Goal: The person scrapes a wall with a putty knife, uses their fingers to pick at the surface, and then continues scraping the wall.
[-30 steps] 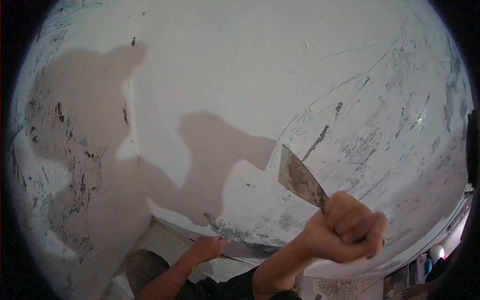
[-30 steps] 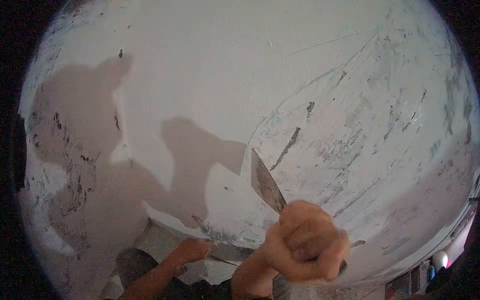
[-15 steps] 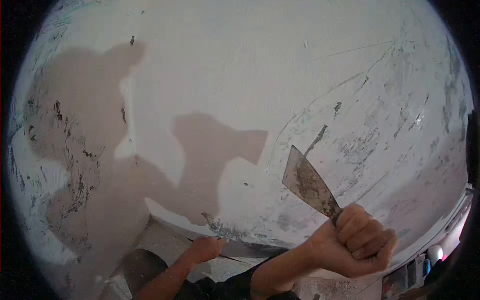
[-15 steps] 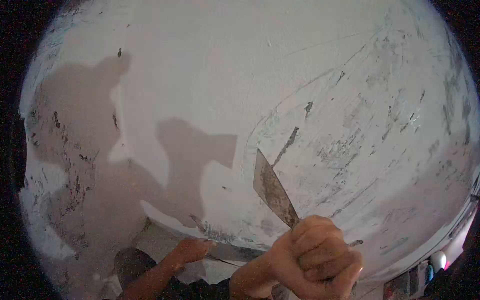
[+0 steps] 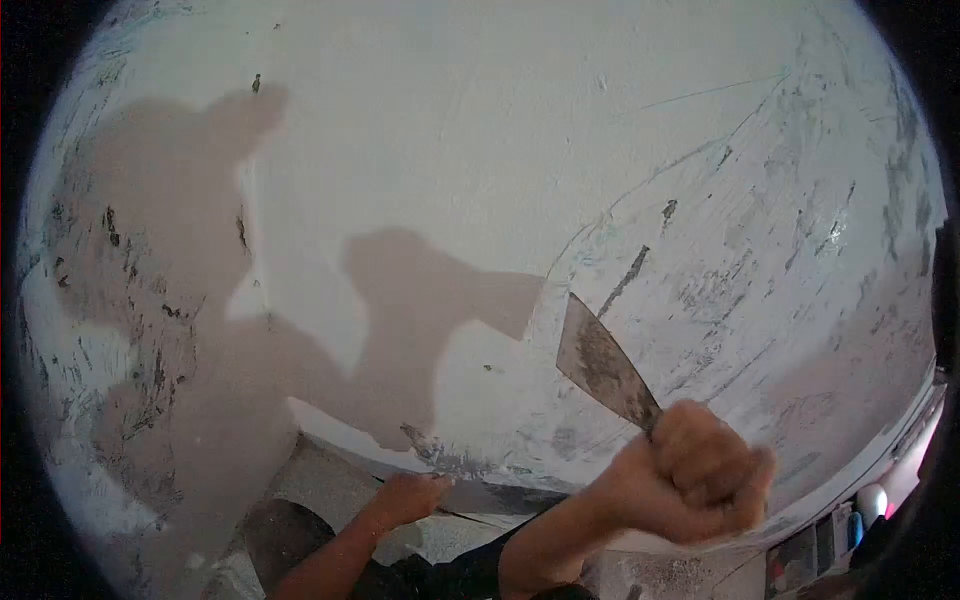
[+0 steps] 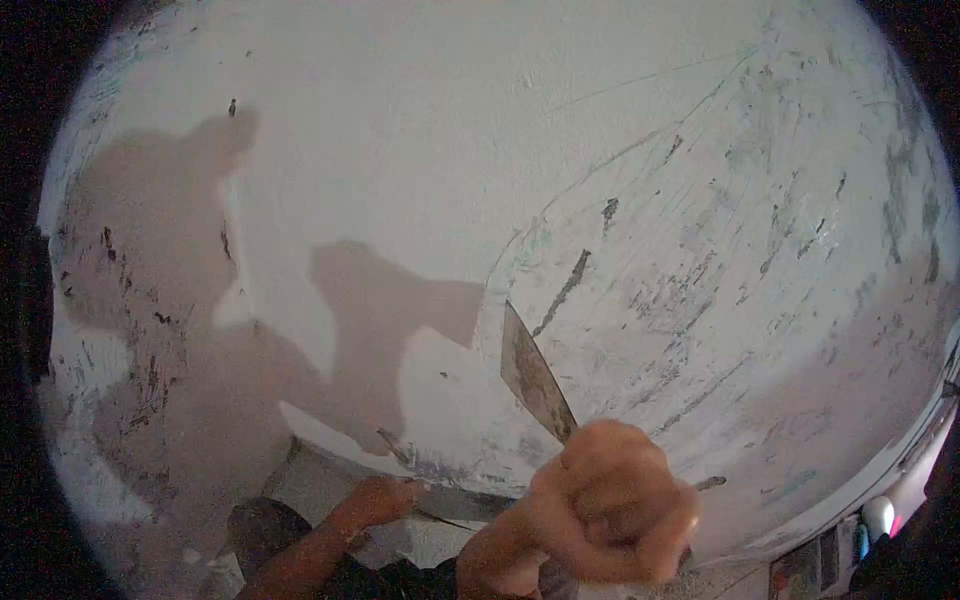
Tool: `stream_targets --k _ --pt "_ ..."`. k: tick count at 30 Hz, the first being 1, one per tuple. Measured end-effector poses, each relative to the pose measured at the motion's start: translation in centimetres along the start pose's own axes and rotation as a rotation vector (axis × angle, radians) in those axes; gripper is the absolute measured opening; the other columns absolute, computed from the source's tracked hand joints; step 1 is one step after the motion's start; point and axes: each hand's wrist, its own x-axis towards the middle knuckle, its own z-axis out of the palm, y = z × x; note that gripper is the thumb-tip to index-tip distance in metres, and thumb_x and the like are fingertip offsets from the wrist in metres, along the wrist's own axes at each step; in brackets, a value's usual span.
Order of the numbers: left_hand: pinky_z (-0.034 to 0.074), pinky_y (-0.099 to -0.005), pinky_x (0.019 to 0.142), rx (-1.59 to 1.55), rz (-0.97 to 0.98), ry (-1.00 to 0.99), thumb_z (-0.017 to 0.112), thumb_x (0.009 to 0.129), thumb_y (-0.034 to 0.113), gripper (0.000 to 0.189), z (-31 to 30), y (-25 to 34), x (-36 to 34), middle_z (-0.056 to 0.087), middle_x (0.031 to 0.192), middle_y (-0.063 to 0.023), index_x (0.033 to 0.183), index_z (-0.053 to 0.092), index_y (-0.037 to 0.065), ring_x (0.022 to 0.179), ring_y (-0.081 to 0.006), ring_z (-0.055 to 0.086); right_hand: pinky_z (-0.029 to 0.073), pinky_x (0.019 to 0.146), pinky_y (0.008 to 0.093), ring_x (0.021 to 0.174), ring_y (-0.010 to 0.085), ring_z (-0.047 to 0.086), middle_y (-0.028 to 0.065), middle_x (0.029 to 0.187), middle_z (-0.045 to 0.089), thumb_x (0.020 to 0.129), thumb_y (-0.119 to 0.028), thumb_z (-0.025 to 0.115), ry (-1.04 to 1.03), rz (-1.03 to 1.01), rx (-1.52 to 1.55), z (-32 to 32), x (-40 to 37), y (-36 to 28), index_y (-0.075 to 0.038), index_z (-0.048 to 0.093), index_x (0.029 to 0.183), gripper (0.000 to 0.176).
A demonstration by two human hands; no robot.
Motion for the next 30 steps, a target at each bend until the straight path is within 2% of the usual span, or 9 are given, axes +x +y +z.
stream_targets --k 4,5,9,18,20,21,22,28,30 --pt "0.053 -0.0502 0.07 0.057 -0.014 -0.002 0.046 0.092 0.019 0.036 0.1 0.0 0.1 0.067 0.096 -0.0183 0.125 0.054 0.008 0.08 -0.0365 0.067 0.016 0.035 0.0239 0.036 0.0054 0.013 -0.0041 0.042 0.02 0.095 -0.03 0.038 0.155 -0.103 -0.436 0.9 -0.3 1.2 -0.015 0.03 0.055 0.043" --pt "0.053 -0.0502 0.07 0.04 -0.024 -0.024 0.046 0.091 0.018 0.036 0.3 -0.1 0.2 0.067 0.096 -0.0181 0.126 0.054 0.008 0.08 -0.0364 0.066 0.013 0.034 0.0252 0.035 0.0057 0.012 -0.0037 0.041 0.02 0.095 -0.028 0.037 0.215 -0.036 -0.096 0.4 0.4 0.1 -0.016 0.028 0.054 0.044" --pt "0.052 -0.0504 0.072 -0.028 0.009 0.016 0.044 0.091 0.017 0.036 2.0 -1.0 0.4 0.067 0.095 -0.0192 0.125 0.055 0.009 0.082 -0.0379 0.065 0.019 0.031 0.0234 0.03 0.0085 0.014 -0.0022 0.037 0.022 0.093 -0.032 0.039 -0.095 0.037 -0.076 -0.4 1.4 1.2 -0.017 0.022 0.053 0.046" --pt "0.051 -0.0516 0.067 0.036 -0.007 0.016 0.043 0.091 0.018 0.034 2.0 -1.2 0.4 0.066 0.081 -0.0188 0.122 0.056 0.01 0.074 -0.0394 0.065 0.011 0.035 0.0242 0.037 0.0047 0.008 -0.005 0.042 0.017 0.094 -0.026 0.039 0.132 -0.147 -0.254 0.8 1.5 0.8 -0.019 0.021 0.056 0.043" --pt "0.051 -0.0522 0.066 -0.032 0.03 0.056 0.042 0.093 0.02 0.033 2.7 -1.6 0.6 0.066 0.081 -0.0194 0.121 0.057 0.009 0.075 -0.0387 0.065 0.011 0.035 0.0248 0.037 0.005 0.008 -0.005 0.043 0.017 0.094 -0.027 0.039 0.117 -0.067 -0.013 0.3 1.9 -0.2 -0.019 0.022 0.056 0.043" --pt "0.051 -0.0522 0.064 0.026 -0.028 -0.046 0.041 0.095 0.02 0.031 -0.2 0.2 0.1 0.066 0.08 -0.0199 0.117 0.058 0.007 0.073 -0.0382 0.066 0.011 0.034 0.0248 0.037 0.0043 0.009 -0.0051 0.042 0.017 0.094 -0.027 0.041 0.281 -0.301 -0.555 1.1 1.5 2.2 -0.019 0.023 0.055 0.043" --pt "0.051 -0.0522 0.064 0.024 -0.022 -0.051 0.041 0.095 0.02 0.031 -0.2 0.5 -0.2 0.066 0.08 -0.0199 0.117 0.058 0.007 0.073 -0.0382 0.066 0.011 0.035 0.0238 0.037 0.0039 0.009 -0.0055 0.042 0.017 0.094 -0.028 0.042 -0.095 0.011 -0.04 0.3 1.9 1.5 -0.018 0.025 0.055 0.043" --pt "0.052 -0.0509 0.062 -0.001 0.022 0.037 0.044 0.093 0.018 0.028 1.4 -0.7 0.3 0.065 0.079 -0.0206 0.112 0.058 0.004 0.072 -0.0382 0.065 0.019 0.029 0.0265 0.032 0.0063 0.015 -0.0036 0.042 0.019 0.094 -0.034 0.036 0.172 -0.044 -0.025 -0.7 1.9 0.3 -0.003 0.044 0.076 0.036" --pt "0.052 -0.0512 0.062 0.077 -0.025 -0.063 0.046 0.091 0.018 0.031 0.8 -0.5 0.5 0.064 0.079 -0.0202 0.117 0.056 0.005 0.074 -0.0378 0.066 0.01 0.035 0.0244 0.037 0.0044 0.009 -0.0057 0.043 0.017 0.095 -0.028 0.041 0.021 -0.017 -0.063 0.0 1.7 1.2 -0.019 0.022 0.055 0.045"
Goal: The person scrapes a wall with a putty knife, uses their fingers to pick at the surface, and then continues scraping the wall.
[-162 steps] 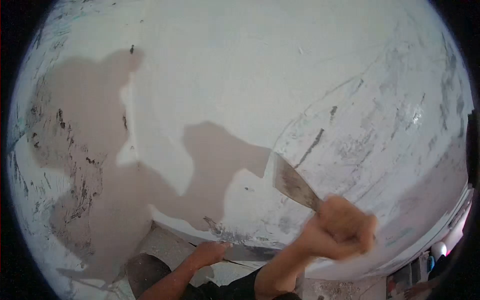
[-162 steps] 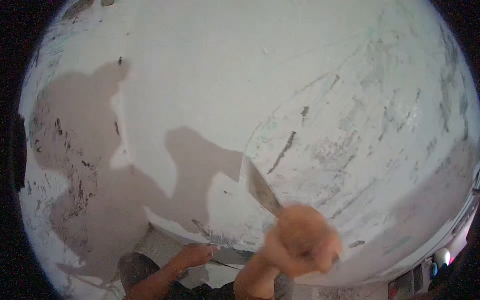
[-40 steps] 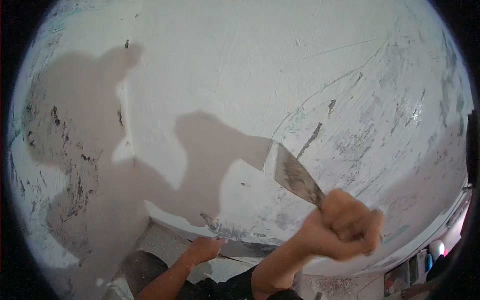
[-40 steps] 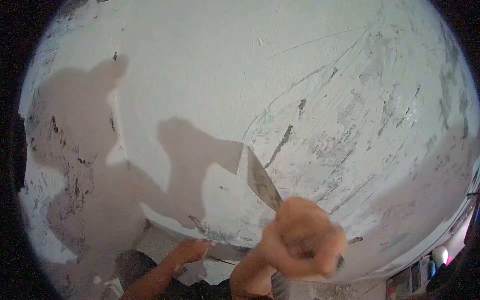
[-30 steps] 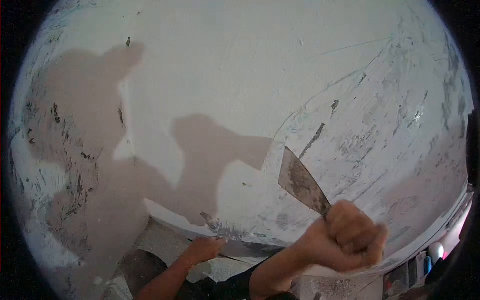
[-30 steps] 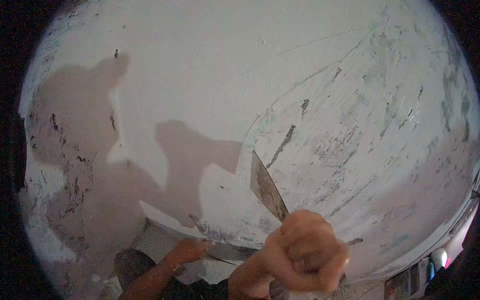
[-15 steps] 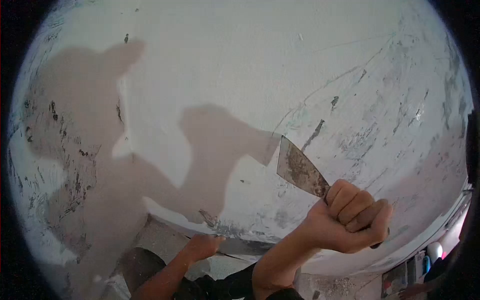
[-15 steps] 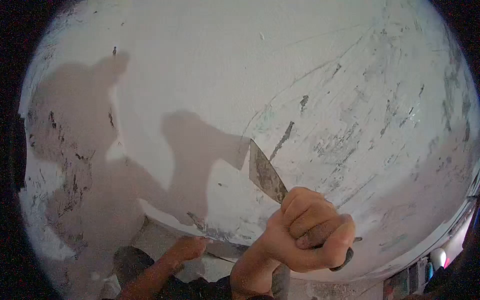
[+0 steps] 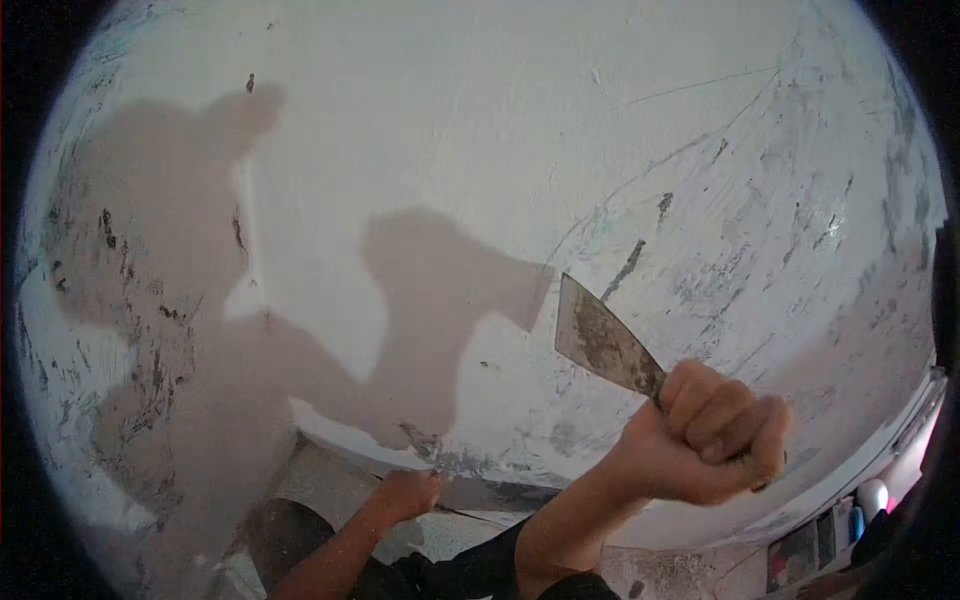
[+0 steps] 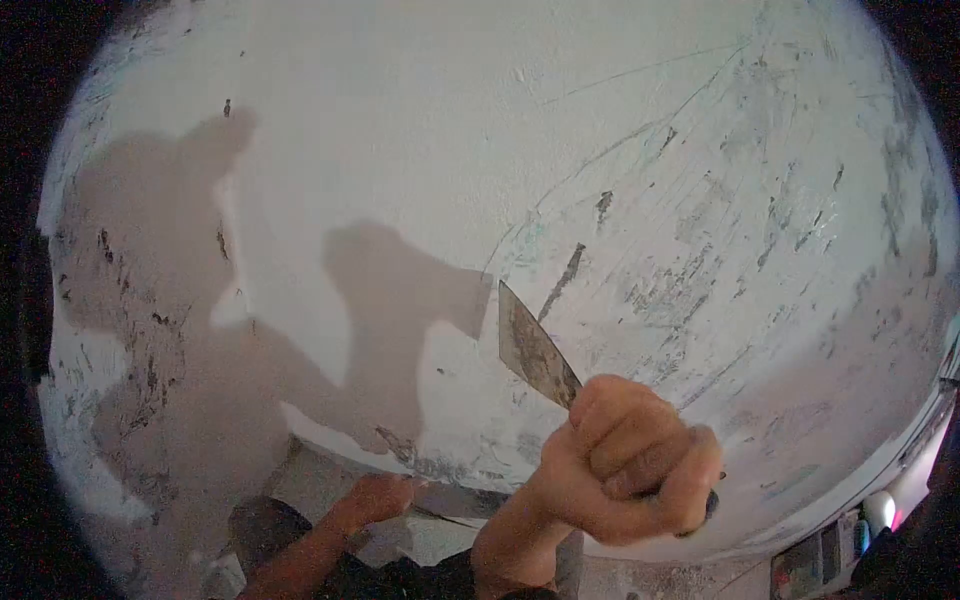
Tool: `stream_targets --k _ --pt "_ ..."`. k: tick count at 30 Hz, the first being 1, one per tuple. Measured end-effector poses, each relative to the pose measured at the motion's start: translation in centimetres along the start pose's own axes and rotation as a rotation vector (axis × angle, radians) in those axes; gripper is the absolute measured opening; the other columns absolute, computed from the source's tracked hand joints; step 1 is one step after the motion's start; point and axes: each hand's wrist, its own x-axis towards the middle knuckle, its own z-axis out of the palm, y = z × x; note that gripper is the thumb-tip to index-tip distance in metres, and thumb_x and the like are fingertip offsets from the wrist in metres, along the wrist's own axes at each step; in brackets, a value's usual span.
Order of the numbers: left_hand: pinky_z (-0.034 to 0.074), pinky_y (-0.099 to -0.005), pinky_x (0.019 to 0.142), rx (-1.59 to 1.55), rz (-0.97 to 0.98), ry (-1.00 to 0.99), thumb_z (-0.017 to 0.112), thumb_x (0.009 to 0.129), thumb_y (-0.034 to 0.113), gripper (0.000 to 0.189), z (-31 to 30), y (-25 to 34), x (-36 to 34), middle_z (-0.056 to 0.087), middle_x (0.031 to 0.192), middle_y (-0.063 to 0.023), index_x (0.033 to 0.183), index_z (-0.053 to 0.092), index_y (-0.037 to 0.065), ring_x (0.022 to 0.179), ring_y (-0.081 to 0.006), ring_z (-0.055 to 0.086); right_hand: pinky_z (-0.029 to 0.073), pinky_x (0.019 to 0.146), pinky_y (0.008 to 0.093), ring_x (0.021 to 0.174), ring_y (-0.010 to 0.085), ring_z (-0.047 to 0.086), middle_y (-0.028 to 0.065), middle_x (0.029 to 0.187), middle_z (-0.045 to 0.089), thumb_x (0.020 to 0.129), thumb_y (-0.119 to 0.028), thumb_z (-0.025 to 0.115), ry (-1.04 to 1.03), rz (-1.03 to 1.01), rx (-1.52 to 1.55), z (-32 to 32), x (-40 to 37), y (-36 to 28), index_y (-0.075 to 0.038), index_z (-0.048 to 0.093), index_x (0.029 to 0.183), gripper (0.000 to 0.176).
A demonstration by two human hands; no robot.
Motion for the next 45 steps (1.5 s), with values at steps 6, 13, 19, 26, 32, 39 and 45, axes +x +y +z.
stream_targets --k 6,13,19,26,32,39,45 --pt "0.051 -0.0514 0.06 -0.04 -0.001 0.03 0.046 0.09 0.017 0.037 -0.3 0.3 -0.5 0.065 0.081 -0.0187 0.126 0.054 0.009 0.072 -0.0369 0.065 0.023 0.031 0.0251 0.034 0.0068 0.017 -0.0023 0.041 0.022 0.093 -0.029 0.041 -0.126 0.09 0.2 -0.5 0.2 0.2 -0.008 0.041 0.067 0.033" --pt "0.051 -0.049 0.057 -0.005 0.015 -0.005 0.047 0.091 0.017 0.038 0.8 -0.3 0.1 0.064 0.077 -0.0174 0.128 0.053 0.01 0.066 -0.0354 0.064 0.017 0.031 0.0238 0.031 0.0069 0.014 -0.0035 0.039 0.02 0.092 -0.029 0.039 -0.022 0.1 0.102 -0.1 0.3 0.2 -0.017 0.023 0.054 0.043" --pt "0.051 -0.0474 0.054 -0.002 0.055 0.079 0.049 0.091 0.017 0.038 1.3 -0.6 -0.1 0.064 0.073 -0.0155 0.128 0.054 0.01 0.062 -0.0322 0.064 0.014 0.032 0.0239 0.033 0.0058 0.013 -0.0047 0.041 0.019 0.093 -0.029 0.038 0.112 0.004 -0.057 0.3 -0.3 -0.1 -0.018 0.025 0.055 0.042" --pt "0.053 -0.0482 0.059 -0.058 0.05 0.082 0.047 0.092 0.018 0.035 0.6 0.0 -0.5 0.067 0.081 -0.0173 0.125 0.056 0.008 0.07 -0.0344 0.066 0.012 0.035 0.0245 0.036 0.0043 0.012 -0.0058 0.042 0.019 0.094 -0.03 0.04 0.008 0.062 -0.032 0.5 -0.6 -0.1 -0.019 0.025 0.055 0.044" --pt "0.052 -0.049 0.059 -0.055 0.065 0.076 0.045 0.093 0.017 0.034 0.2 0.0 -0.4 0.066 0.081 -0.0186 0.124 0.056 0.008 0.07 -0.0348 0.066 0.011 0.034 0.0248 0.036 0.0045 0.008 -0.0057 0.042 0.015 0.094 -0.024 0.04 0.047 0.055 -0.128 0.9 -1.5 0.7 -0.019 0.022 0.055 0.043" --pt "0.052 -0.0465 0.057 -0.017 0.065 0.075 0.045 0.092 0.016 0.037 1.4 -1.0 0.0 0.064 0.076 -0.017 0.127 0.055 0.011 0.067 -0.0342 0.065 0.022 0.031 0.0258 0.031 0.0101 0.021 -0.0018 0.041 0.022 0.091 -0.027 0.042 0.058 0.007 -0.068 -0.2 -1.9 0.5 -0.009 0.03 0.061 0.037" --pt "0.051 -0.047 0.053 -0.086 0.105 0.157 0.046 0.092 0.018 0.033 2.0 -1.3 0.1 0.064 0.076 -0.0166 0.123 0.057 0.01 0.064 -0.0339 0.064 0.011 0.035 0.0252 0.036 0.0055 0.009 -0.004 0.042 0.016 0.095 -0.029 0.039 0.092 -0.088 -0.238 1.0 -1.4 0.8 -0.016 0.024 0.055 0.045"
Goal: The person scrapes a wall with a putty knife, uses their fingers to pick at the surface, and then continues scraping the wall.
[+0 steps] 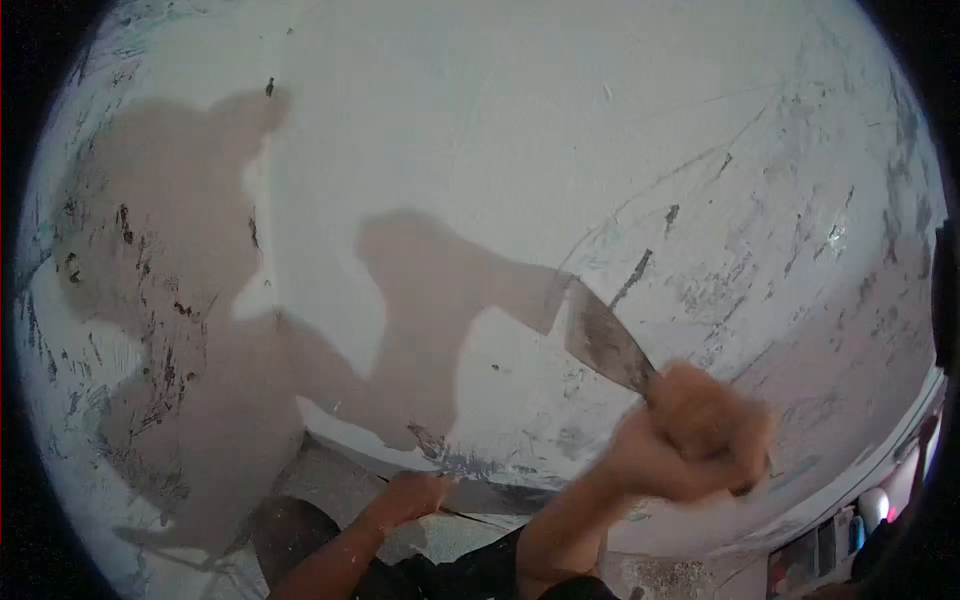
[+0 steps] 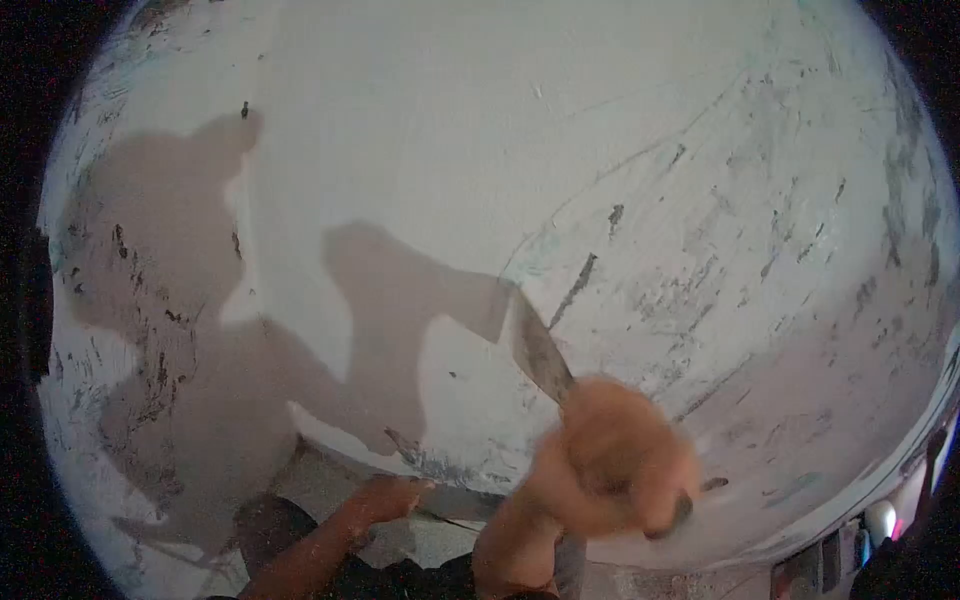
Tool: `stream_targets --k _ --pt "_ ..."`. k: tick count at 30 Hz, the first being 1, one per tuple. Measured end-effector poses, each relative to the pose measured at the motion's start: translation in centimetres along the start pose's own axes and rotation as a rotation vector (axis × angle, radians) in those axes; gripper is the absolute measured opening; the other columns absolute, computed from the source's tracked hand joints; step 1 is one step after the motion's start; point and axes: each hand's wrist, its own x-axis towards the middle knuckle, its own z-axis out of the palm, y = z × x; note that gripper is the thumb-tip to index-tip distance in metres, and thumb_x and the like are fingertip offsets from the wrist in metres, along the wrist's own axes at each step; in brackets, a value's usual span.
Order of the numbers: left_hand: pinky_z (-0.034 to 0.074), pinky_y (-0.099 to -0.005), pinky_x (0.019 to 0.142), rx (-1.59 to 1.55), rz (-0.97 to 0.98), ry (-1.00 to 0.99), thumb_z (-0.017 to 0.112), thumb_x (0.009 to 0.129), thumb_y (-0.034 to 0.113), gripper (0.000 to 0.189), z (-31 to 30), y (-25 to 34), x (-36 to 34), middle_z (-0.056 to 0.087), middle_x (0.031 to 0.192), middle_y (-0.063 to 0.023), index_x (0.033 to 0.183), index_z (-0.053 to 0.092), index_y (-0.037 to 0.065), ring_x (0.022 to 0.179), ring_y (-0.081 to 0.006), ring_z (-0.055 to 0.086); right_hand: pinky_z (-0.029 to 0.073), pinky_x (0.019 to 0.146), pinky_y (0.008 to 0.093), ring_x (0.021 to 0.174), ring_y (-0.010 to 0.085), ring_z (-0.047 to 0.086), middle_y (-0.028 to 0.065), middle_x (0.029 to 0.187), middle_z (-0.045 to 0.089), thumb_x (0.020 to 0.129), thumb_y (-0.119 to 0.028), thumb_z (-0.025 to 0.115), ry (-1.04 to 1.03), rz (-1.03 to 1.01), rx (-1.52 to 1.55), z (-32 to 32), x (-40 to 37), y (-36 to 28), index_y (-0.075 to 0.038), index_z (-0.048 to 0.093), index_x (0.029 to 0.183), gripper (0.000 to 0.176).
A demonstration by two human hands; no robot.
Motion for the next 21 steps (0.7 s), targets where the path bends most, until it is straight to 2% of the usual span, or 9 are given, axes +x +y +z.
stream_targets --k 3,4,7,8,11,12,16,19,21 --pt "0.052 -0.0475 0.055 0.091 -0.01 0.018 0.046 0.092 0.017 0.029 -0.4 0.5 -0.1 0.065 0.079 -0.0171 0.117 0.059 0.009 0.069 -0.0345 0.066 0.01 0.035 0.0257 0.037 0.0057 0.008 -0.0041 0.042 0.015 0.095 -0.028 0.04 0.035 0.15 0.217 0.7 0.7 -1.6 -0.017 0.02 0.055 0.046" --pt "0.052 -0.0475 0.055 0.093 -0.01 0.022 0.046 0.092 0.017 0.029 -0.8 0.6 0.0 0.065 0.079 -0.0171 0.117 0.059 0.009 0.069 -0.0345 0.066 0.017 0.032 0.0255 0.033 0.0077 0.014 -0.0038 0.042 0.018 0.09 -0.027 0.042 0.031 0.202 0.384 -1.1 1.4 -1.6 -0.014 0.027 0.058 0.038" --pt "0.052 -0.0477 0.057 0.068 -0.056 -0.081 0.046 0.092 0.016 0.027 -1.4 1.4 0.0 0.065 0.077 -0.0166 0.114 0.059 0.008 0.067 -0.0344 0.065 0.015 0.032 0.0253 0.033 0.0073 0.013 -0.004 0.041 0.018 0.09 -0.03 0.041 -0.039 0.195 0.224 -0.2 1.1 -0.3 -0.015 0.025 0.055 0.041" --pt "0.052 -0.0486 0.058 0.049 -0.067 -0.087 0.046 0.092 0.017 0.028 -1.5 1.5 0.0 0.065 0.076 -0.017 0.115 0.059 0.008 0.067 -0.0348 0.065 0.011 0.038 0.0258 0.037 0.006 0.006 -0.0041 0.041 0.015 0.093 -0.024 0.042 -0.207 0.207 0.344 -0.1 1.4 -0.6 -0.019 0.017 0.054 0.047" --pt "0.051 -0.05 0.06 -0.008 -0.039 -0.024 0.046 0.092 0.017 0.029 -1.1 1.0 -0.3 0.065 0.077 -0.0184 0.116 0.058 0.007 0.069 -0.0358 0.065 0.011 0.038 0.0262 0.038 0.0063 0.005 -0.0043 0.041 0.014 0.093 -0.023 0.042 0.048 0.149 0.293 -0.7 2.0 -1.6 -0.019 0.016 0.054 0.047" --pt "0.051 -0.0505 0.061 -0.055 0.001 0.043 0.046 0.092 0.017 0.029 -0.9 0.8 -0.3 0.065 0.078 -0.0193 0.116 0.058 0.006 0.07 -0.0365 0.065 0.01 0.038 0.0262 0.038 0.0061 0.005 -0.0044 0.041 0.015 0.093 -0.023 0.041 -0.156 0.137 0.437 -0.9 2.7 -1.8 -0.019 0.016 0.055 0.046" --pt "0.051 -0.0506 0.064 0.017 -0.051 -0.046 0.048 0.09 0.016 0.03 -0.2 0.4 0.1 0.065 0.08 -0.0194 0.117 0.057 0.007 0.073 -0.0371 0.065 0.01 0.037 0.0261 0.039 0.0058 0.004 -0.0042 0.041 0.016 0.093 -0.022 0.041 -0.138 0.203 0.388 -0.4 2.3 -0.7 -0.019 0.018 0.055 0.045" --pt "0.051 -0.0499 0.063 -0.012 0.0 0.03 0.05 0.089 0.016 0.033 -0.8 0.9 0.2 0.065 0.077 -0.0176 0.12 0.057 0.009 0.072 -0.0364 0.065 0.01 0.035 0.0262 0.036 0.0066 0.008 -0.0034 0.041 0.016 0.092 -0.024 0.04 -0.112 0.19 0.345 -0.1 2.2 -0.2 -0.018 0.019 0.055 0.043" --pt "0.051 -0.0496 0.064 0.035 -0.076 -0.109 0.049 0.088 0.015 0.034 -1.7 1.4 0.1 0.066 0.084 -0.0174 0.121 0.057 0.008 0.074 -0.0358 0.065 0.011 0.033 0.0263 0.034 0.007 0.01 -0.003 0.04 0.016 0.092 -0.026 0.04 -0.089 0.187 0.302 -0.6 2.3 -0.5 -0.017 0.02 0.054 0.043"
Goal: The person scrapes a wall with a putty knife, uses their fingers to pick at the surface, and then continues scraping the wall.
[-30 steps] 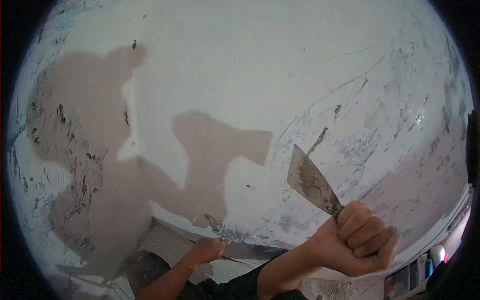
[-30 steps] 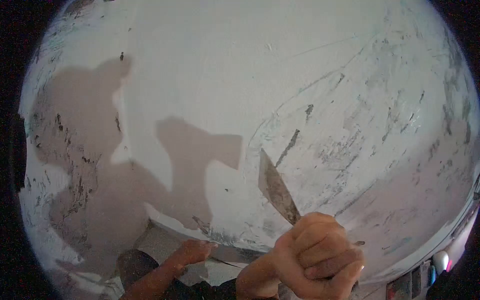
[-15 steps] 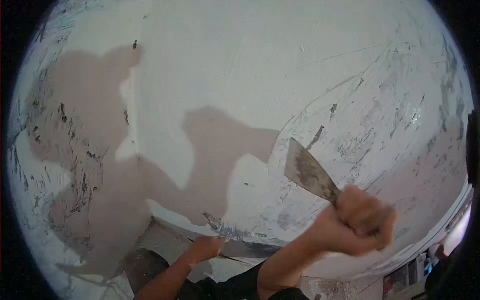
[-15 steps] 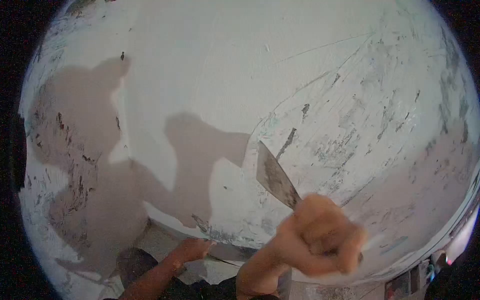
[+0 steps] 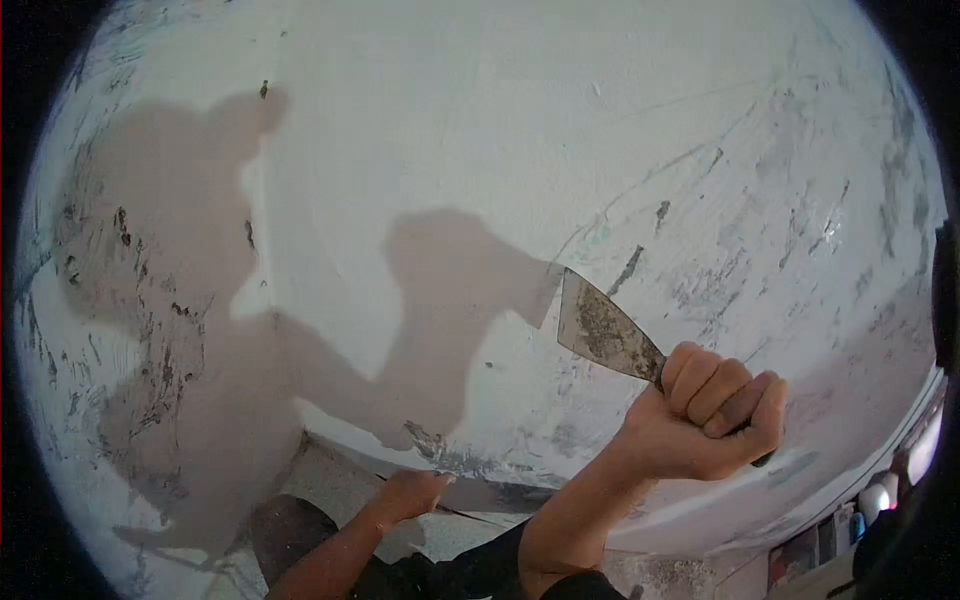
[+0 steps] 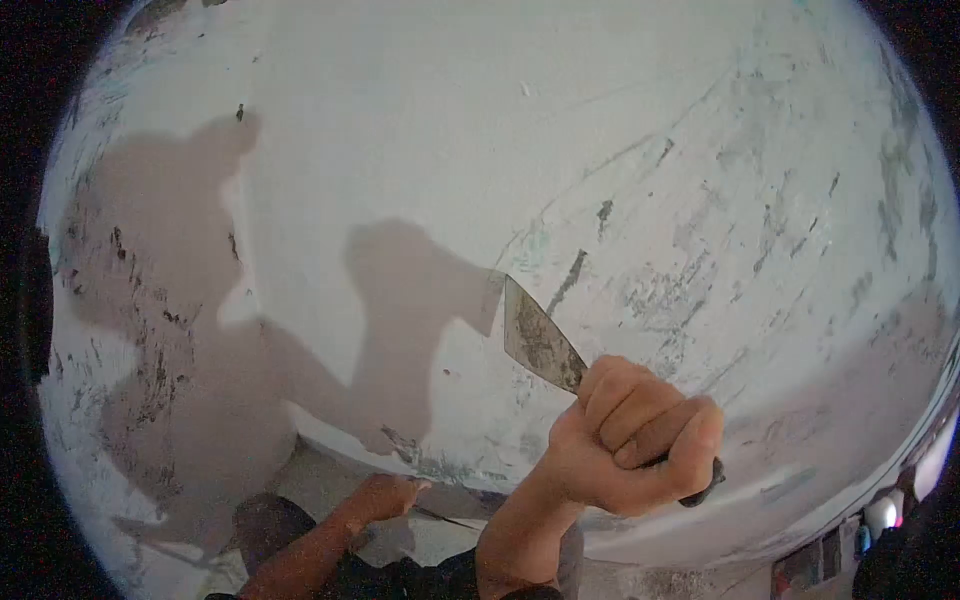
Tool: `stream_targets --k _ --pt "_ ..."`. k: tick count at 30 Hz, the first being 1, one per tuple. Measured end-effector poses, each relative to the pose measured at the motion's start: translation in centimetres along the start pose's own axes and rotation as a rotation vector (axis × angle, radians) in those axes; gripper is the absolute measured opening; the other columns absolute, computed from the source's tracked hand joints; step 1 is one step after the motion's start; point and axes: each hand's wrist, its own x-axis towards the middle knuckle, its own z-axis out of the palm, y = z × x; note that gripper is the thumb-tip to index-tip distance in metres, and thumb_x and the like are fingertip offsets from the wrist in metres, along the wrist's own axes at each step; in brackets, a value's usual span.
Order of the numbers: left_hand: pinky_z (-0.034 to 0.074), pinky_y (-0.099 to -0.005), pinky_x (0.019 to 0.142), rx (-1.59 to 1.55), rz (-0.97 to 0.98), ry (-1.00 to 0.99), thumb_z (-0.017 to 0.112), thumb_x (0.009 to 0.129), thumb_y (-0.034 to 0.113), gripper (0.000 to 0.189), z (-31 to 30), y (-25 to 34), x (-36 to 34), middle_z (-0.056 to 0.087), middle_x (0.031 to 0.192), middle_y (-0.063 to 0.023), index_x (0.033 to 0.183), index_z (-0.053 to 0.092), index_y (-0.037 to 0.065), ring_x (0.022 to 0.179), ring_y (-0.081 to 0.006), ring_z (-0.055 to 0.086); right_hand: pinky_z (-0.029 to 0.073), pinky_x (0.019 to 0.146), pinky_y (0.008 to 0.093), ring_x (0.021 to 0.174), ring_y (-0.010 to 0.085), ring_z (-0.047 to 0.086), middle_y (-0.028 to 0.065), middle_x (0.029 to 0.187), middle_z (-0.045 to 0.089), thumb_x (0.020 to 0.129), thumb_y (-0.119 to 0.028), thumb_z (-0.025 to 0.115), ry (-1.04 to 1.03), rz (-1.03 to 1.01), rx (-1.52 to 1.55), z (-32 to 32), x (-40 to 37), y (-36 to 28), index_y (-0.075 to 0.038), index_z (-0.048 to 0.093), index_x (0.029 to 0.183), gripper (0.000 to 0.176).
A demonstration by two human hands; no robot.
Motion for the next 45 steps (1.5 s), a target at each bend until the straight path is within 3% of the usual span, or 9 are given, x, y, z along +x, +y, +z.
stream_targets --k 19,23,24,27,31,36,38,40,45 --pt "0.051 -0.0514 0.068 -0.065 -0.034 -0.028 0.049 0.086 0.018 0.04 1.1 -0.7 0.5 0.066 0.09 -0.0181 0.126 0.054 0.015 0.081 -0.0372 0.065 0.018 0.031 0.0248 0.03 0.0069 0.019 -0.0025 0.036 0.025 0.09 -0.025 0.044 -0.208 0.103 0.255 -3.3 -1.3 -3.2 -0.016 0.023 0.046 0.049" --pt "0.052 -0.0509 0.07 0.03 -0.079 -0.084 0.049 0.086 0.019 0.041 -0.1 -0.3 0.1 0.066 0.091 -0.0183 0.127 0.054 0.016 0.082 -0.0376 0.065 0.026 0.041 0.0235 0.044 0.0074 0.029 -0.005 0.05 0.035 0.091 -0.03 0.044 -0.346 0.046 -0.218 -11.4 -8.6 -4.6 -0.016 0.033 0.058 0.038" --pt "0.051 -0.0513 0.069 0.019 -0.049 -0.062 0.05 0.085 0.019 0.041 0.7 -0.9 0.5 0.066 0.09 -0.0185 0.126 0.054 0.016 0.081 -0.038 0.065 0.029 0.048 0.0238 0.052 0.0087 0.033 -0.0057 0.056 0.038 0.092 -0.034 0.046 -0.343 0.652 0.013 -14.1 -10.7 -7.3 -0.015 0.034 0.062 0.038" --pt "0.051 -0.0519 0.069 0.028 -0.035 -0.076 0.051 0.086 0.021 0.039 0.3 -0.1 0.1 0.066 0.089 -0.019 0.125 0.054 0.014 0.08 -0.0384 0.064 0.03 0.052 0.0249 0.059 0.0097 0.039 0.0013 0.062 0.044 0.096 -0.037 0.044 -0.741 0.908 -0.477 -17.0 -11.7 -11.5 -0.006 0.05 0.069 0.041" --pt "0.051 -0.0521 0.07 0.062 -0.087 -0.122 0.049 0.088 0.022 0.035 0.8 0.2 0.4 0.065 0.092 -0.0199 0.121 0.055 0.012 0.082 -0.0388 0.064 0.047 0.056 0.0337 0.071 0.0187 0.056 0.0077 0.076 0.057 0.094 -0.029 0.054 -0.596 0.936 -0.863 -25.2 -16.4 -16.3 -0.003 0.06 0.086 0.028" --pt "0.05 -0.052 0.073 0.087 -0.061 -0.145 0.048 0.088 0.02 0.035 1.4 0.6 0.6 0.064 0.093 -0.0203 0.121 0.055 0.01 0.084 -0.038 0.063 0.043 0.049 0.031 0.054 0.0168 0.053 0.01 0.081 0.062 0.094 -0.029 0.052 0.301 0.858 -0.747 -26.6 -16.4 -17.6 -0.002 0.063 0.082 0.031" --pt "0.05 -0.0521 0.074 0.068 -0.079 -0.159 0.048 0.088 0.019 0.035 1.2 1.3 0.5 0.064 0.093 -0.0203 0.121 0.055 0.009 0.084 -0.0378 0.063 0.044 0.048 0.0279 0.053 0.0177 0.055 0.0084 0.078 0.062 0.093 -0.031 0.053 0.203 0.856 -0.739 -26.1 -14.4 -17.5 -0.003 0.064 0.103 0.031" --pt "0.051 -0.0512 0.076 0.095 -0.114 -0.239 0.047 0.09 0.02 0.037 1.7 0.9 0.7 0.065 0.096 -0.02 0.125 0.054 0.009 0.086 -0.0374 0.064 0.033 0.048 0.0259 0.056 0.0109 0.044 0.0074 0.061 0.05 0.097 -0.037 0.046 -0.315 0.681 -1.11 -25.5 -12.3 -17.0 0.001 0.056 0.075 0.045" --pt "0.051 -0.0505 0.077 0.066 -0.123 -0.232 0.047 0.09 0.021 0.041 1.9 0.4 0.6 0.064 0.099 -0.0203 0.129 0.052 0.01 0.087 -0.0387 0.063 0.035 0.04 0.0295 0.046 0.0154 0.047 0.0093 0.061 0.054 0.096 -0.036 0.051 0.016 1.067 -0.984 -26.0 -11.4 -17.2 0.003 0.059 0.078 0.044"
